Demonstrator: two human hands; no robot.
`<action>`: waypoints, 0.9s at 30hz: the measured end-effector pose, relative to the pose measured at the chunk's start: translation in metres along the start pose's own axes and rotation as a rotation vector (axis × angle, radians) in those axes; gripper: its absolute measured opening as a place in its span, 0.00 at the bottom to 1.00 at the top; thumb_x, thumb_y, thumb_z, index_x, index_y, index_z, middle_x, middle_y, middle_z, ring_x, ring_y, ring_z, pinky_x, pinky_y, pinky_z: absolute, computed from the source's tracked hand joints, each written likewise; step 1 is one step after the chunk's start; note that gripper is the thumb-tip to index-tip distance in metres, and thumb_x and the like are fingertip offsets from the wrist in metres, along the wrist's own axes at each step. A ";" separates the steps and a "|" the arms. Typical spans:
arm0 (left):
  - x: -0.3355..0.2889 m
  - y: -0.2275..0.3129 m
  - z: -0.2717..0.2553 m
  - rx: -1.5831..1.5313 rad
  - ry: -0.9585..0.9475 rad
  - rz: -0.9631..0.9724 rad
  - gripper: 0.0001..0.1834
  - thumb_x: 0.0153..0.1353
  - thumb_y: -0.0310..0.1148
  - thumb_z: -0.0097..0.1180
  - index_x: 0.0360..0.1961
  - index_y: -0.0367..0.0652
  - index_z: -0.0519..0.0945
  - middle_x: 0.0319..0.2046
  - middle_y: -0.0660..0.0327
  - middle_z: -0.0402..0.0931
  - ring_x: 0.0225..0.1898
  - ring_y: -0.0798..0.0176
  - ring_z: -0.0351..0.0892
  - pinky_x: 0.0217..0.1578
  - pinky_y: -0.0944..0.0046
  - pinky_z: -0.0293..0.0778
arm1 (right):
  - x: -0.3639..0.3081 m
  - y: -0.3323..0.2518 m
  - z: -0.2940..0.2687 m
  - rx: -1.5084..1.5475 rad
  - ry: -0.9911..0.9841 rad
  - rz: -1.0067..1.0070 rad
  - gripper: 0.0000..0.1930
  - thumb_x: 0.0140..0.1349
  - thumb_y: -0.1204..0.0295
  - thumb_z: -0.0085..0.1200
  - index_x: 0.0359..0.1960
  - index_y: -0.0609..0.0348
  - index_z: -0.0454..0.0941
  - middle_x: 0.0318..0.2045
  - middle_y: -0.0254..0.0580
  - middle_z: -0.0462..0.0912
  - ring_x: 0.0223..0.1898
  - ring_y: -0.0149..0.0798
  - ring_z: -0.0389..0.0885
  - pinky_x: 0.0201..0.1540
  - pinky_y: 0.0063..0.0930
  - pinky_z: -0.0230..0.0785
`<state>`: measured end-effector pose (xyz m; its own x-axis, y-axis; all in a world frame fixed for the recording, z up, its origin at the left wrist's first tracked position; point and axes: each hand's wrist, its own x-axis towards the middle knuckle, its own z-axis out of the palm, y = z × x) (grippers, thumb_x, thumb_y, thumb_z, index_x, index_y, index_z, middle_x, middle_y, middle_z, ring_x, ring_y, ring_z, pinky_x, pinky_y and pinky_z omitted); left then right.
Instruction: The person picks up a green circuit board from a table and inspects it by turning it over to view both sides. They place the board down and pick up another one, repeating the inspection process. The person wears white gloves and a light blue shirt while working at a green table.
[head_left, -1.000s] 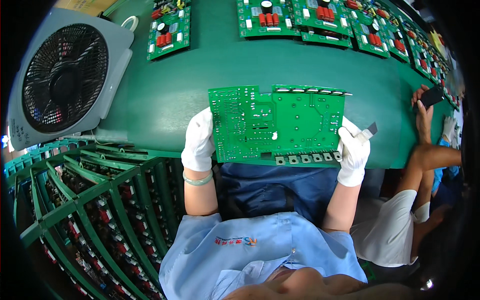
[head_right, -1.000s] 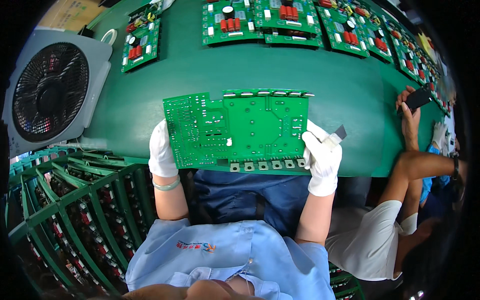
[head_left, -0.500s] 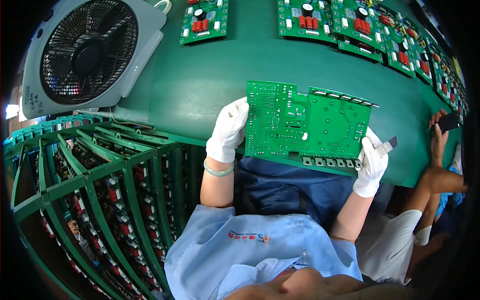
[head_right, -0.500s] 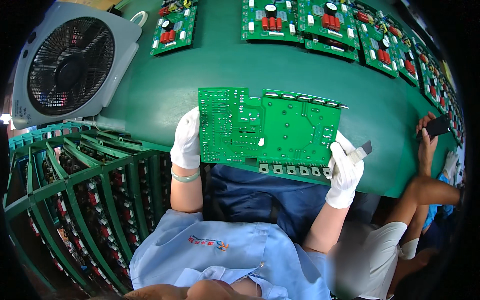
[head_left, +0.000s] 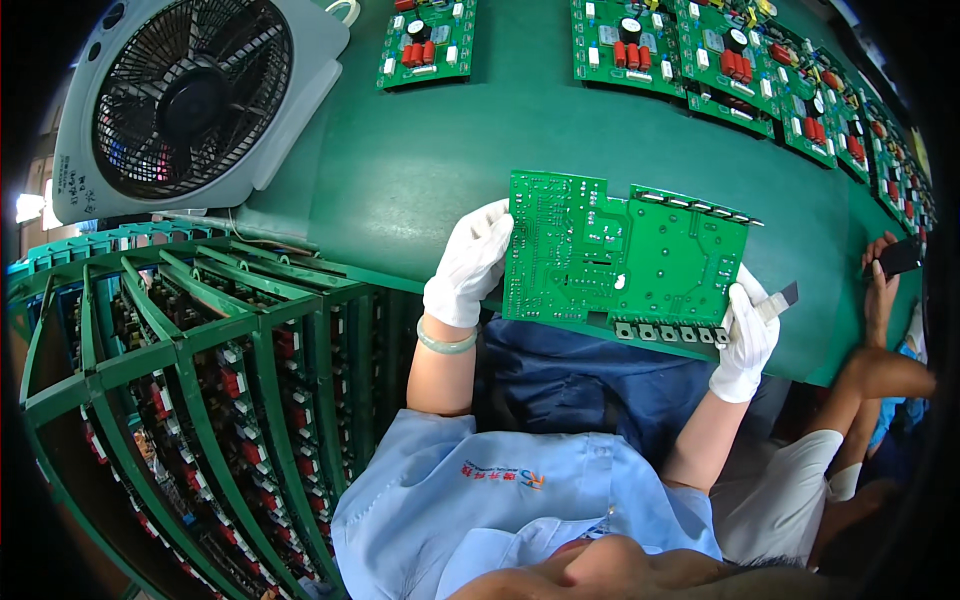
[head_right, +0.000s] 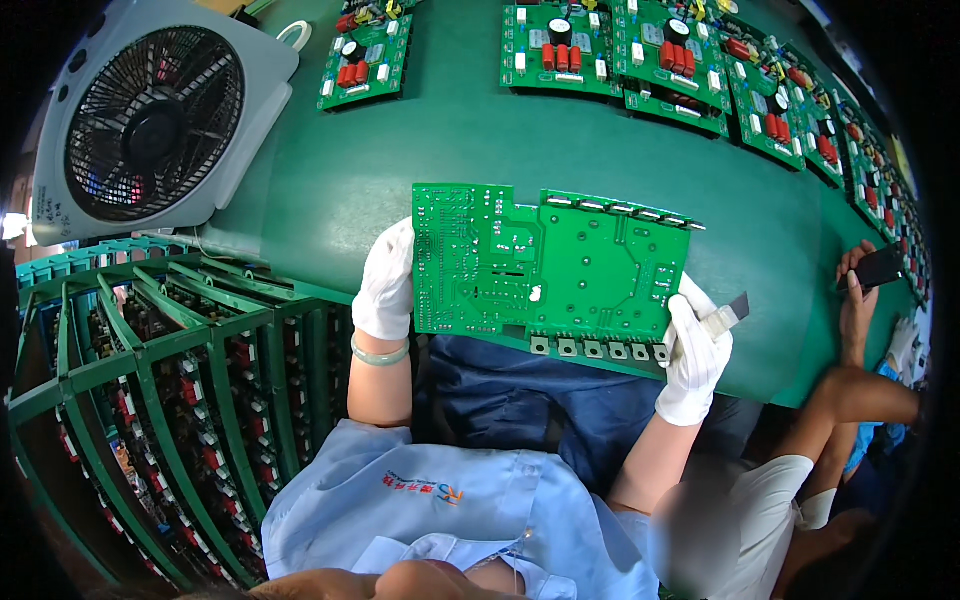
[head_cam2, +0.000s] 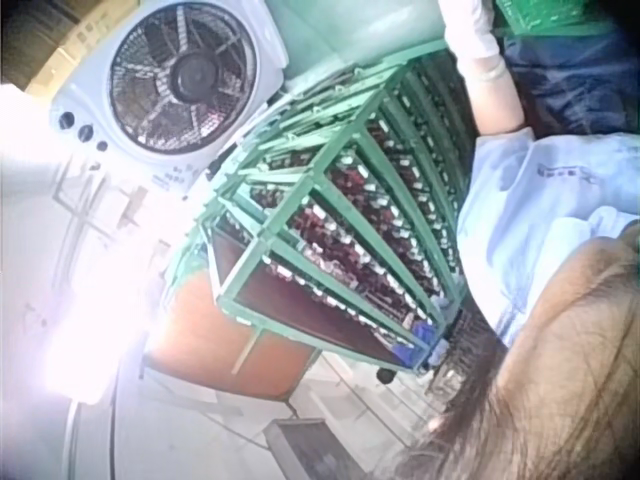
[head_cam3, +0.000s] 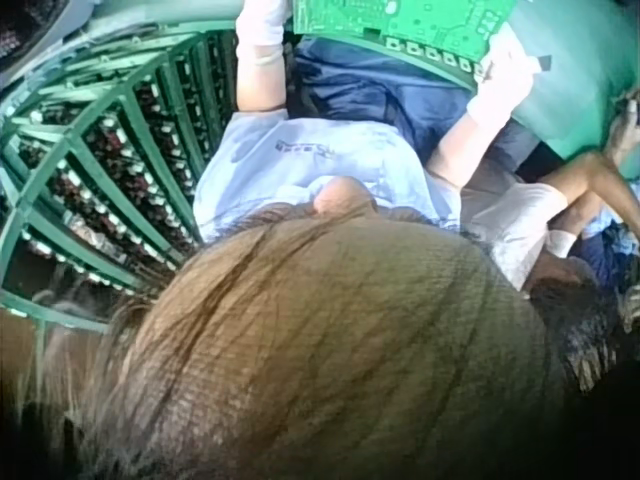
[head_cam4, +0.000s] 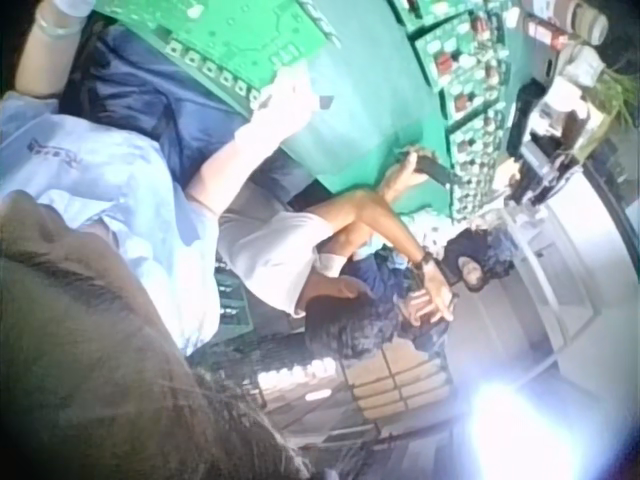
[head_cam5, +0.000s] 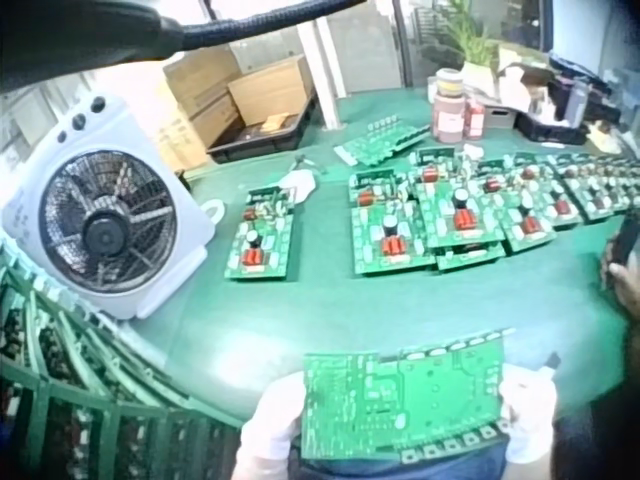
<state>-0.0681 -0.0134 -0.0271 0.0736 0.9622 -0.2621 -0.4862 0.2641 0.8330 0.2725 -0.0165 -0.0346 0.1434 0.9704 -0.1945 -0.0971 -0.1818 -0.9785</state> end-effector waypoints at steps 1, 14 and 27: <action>0.000 0.000 0.001 0.007 0.005 0.005 0.26 0.65 0.45 0.59 0.53 0.32 0.75 0.36 0.68 0.78 0.32 0.78 0.73 0.32 0.75 0.69 | 0.000 0.001 -0.001 0.000 -0.002 -0.003 0.18 0.67 0.75 0.48 0.56 0.76 0.74 0.25 0.27 0.78 0.17 0.14 0.56 0.21 0.13 0.43; -0.001 -0.004 -0.003 0.031 0.024 -0.003 0.25 0.65 0.45 0.59 0.52 0.34 0.76 0.34 0.71 0.77 0.30 0.80 0.71 0.29 0.77 0.66 | 0.001 -0.001 -0.003 0.015 -0.016 0.011 0.17 0.64 0.77 0.51 0.52 0.74 0.77 0.35 0.37 0.84 0.19 0.16 0.61 0.22 0.13 0.51; -0.004 -0.003 -0.002 -0.029 -0.065 0.055 0.24 0.65 0.42 0.60 0.52 0.31 0.76 0.40 0.64 0.80 0.36 0.75 0.76 0.38 0.73 0.72 | 0.001 0.001 -0.001 0.078 -0.032 -0.002 0.16 0.64 0.78 0.51 0.52 0.75 0.77 0.32 0.38 0.84 0.17 0.18 0.62 0.20 0.14 0.50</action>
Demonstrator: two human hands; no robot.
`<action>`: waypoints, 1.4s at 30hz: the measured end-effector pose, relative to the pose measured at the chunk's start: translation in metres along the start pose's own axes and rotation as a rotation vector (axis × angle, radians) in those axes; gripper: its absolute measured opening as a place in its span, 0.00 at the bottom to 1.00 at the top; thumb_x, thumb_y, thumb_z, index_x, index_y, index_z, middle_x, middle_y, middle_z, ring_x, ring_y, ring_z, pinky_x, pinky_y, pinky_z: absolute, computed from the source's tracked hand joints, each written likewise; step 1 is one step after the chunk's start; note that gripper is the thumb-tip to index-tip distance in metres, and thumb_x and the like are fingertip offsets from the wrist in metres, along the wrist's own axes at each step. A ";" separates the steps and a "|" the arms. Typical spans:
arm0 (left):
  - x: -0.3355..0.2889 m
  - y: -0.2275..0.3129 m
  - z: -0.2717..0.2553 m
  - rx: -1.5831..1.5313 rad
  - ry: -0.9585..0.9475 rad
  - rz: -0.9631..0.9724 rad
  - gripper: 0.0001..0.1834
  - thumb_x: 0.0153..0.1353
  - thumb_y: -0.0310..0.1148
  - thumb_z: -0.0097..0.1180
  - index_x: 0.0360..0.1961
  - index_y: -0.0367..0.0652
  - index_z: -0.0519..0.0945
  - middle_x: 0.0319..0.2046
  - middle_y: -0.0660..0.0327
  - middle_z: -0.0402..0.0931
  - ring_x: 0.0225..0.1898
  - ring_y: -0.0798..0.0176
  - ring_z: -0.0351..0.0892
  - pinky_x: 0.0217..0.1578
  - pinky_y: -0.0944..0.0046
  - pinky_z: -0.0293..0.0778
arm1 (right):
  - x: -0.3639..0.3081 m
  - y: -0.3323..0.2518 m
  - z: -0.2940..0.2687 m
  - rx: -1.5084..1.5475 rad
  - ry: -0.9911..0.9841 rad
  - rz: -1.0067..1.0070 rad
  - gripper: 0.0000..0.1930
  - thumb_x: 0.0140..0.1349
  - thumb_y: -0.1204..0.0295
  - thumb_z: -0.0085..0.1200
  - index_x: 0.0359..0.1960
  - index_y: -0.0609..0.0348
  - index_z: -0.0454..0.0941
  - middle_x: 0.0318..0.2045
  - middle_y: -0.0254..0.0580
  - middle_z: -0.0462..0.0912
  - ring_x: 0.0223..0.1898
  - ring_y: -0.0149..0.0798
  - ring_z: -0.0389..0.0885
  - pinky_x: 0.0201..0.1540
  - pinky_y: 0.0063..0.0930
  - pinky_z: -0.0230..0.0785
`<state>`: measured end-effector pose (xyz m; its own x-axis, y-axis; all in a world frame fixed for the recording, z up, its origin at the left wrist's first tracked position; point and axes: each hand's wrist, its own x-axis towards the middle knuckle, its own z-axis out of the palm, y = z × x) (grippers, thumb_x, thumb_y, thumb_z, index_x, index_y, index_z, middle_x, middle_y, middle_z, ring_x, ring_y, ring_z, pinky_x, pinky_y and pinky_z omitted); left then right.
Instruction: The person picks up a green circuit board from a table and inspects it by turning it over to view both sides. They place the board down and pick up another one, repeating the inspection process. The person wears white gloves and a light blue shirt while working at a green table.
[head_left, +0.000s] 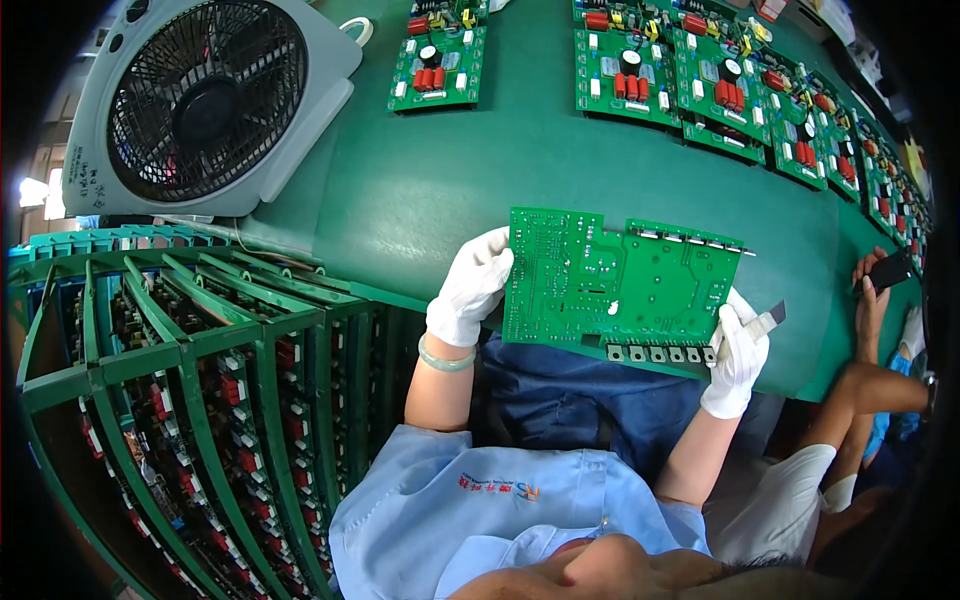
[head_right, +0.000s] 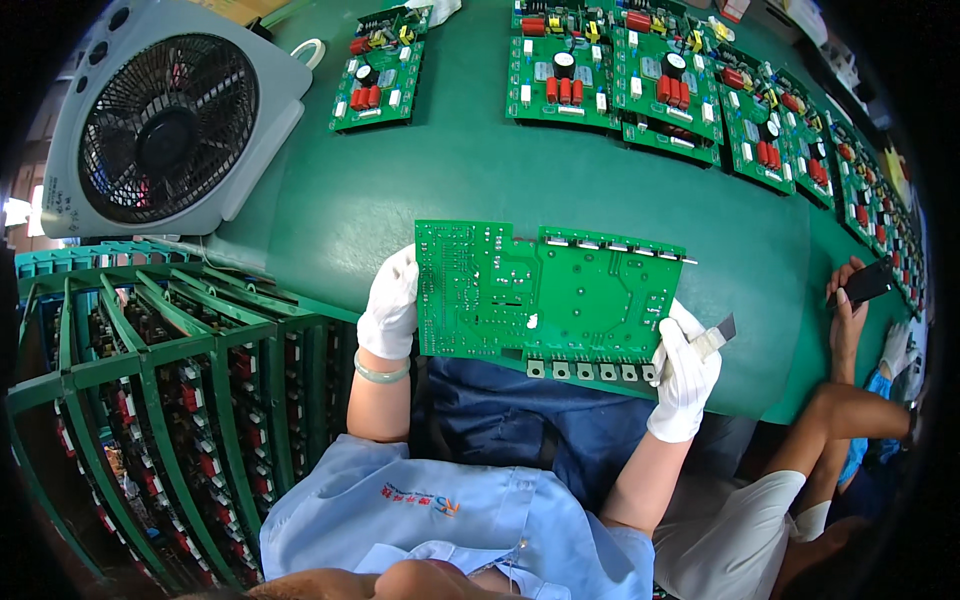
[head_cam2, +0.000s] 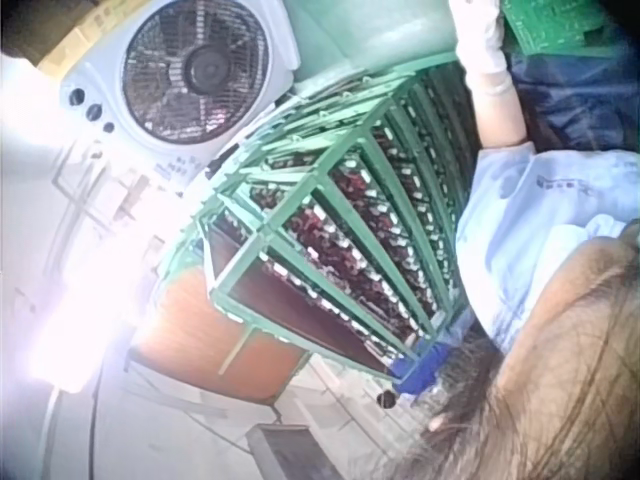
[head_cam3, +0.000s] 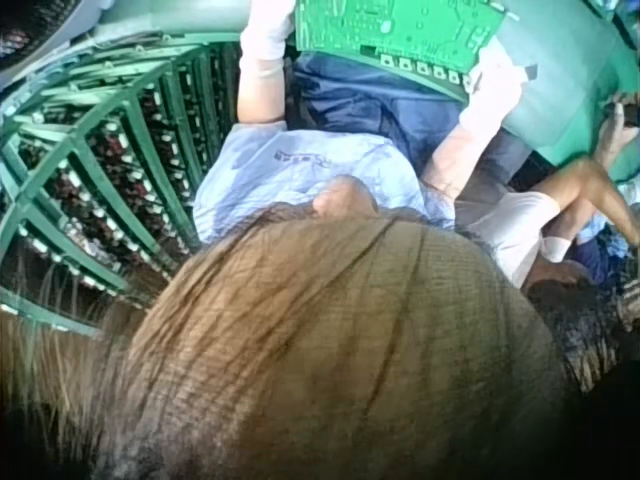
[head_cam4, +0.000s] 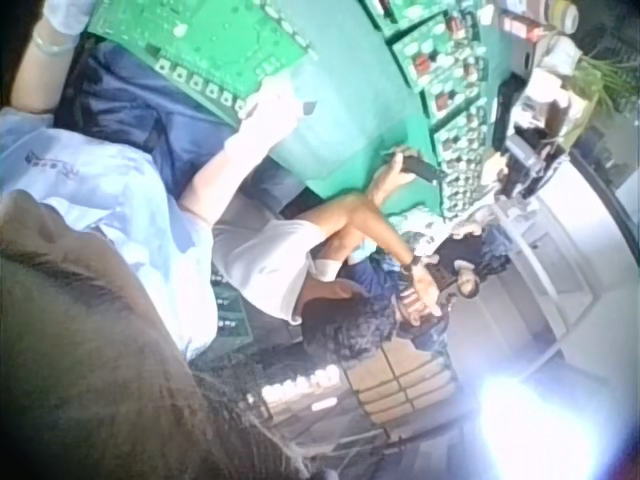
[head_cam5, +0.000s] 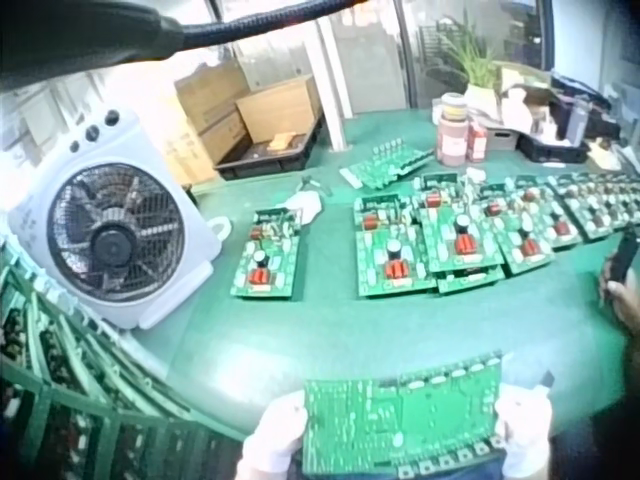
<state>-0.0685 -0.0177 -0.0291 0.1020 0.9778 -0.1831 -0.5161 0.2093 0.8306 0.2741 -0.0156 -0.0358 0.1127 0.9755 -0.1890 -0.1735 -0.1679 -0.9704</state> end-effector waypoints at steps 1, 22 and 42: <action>0.000 0.000 0.000 -0.003 -0.007 0.004 0.24 0.65 0.42 0.60 0.52 0.30 0.76 0.41 0.63 0.80 0.38 0.74 0.76 0.40 0.72 0.73 | 0.000 -0.001 0.000 -0.005 0.005 0.002 0.16 0.64 0.78 0.51 0.52 0.75 0.77 0.32 0.38 0.84 0.17 0.18 0.62 0.20 0.14 0.50; 0.001 -0.003 -0.004 -0.008 0.048 -0.035 0.24 0.68 0.40 0.57 0.56 0.32 0.74 0.45 0.62 0.80 0.43 0.73 0.78 0.45 0.71 0.74 | -0.001 -0.005 0.004 -0.038 0.061 0.042 0.17 0.62 0.78 0.53 0.52 0.72 0.78 0.30 0.36 0.84 0.16 0.18 0.63 0.19 0.14 0.51; 0.007 0.000 0.010 0.186 0.138 0.059 0.25 0.72 0.42 0.49 0.60 0.32 0.69 0.47 0.59 0.79 0.43 0.71 0.79 0.44 0.71 0.76 | -0.002 -0.009 0.002 0.084 0.040 0.065 0.16 0.62 0.79 0.54 0.50 0.77 0.78 0.31 0.44 0.85 0.10 0.22 0.66 0.12 0.16 0.54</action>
<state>-0.0598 -0.0107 -0.0251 -0.0474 0.9805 -0.1909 -0.3509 0.1626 0.9222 0.2734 -0.0153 -0.0264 0.1373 0.9563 -0.2581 -0.2625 -0.2161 -0.9404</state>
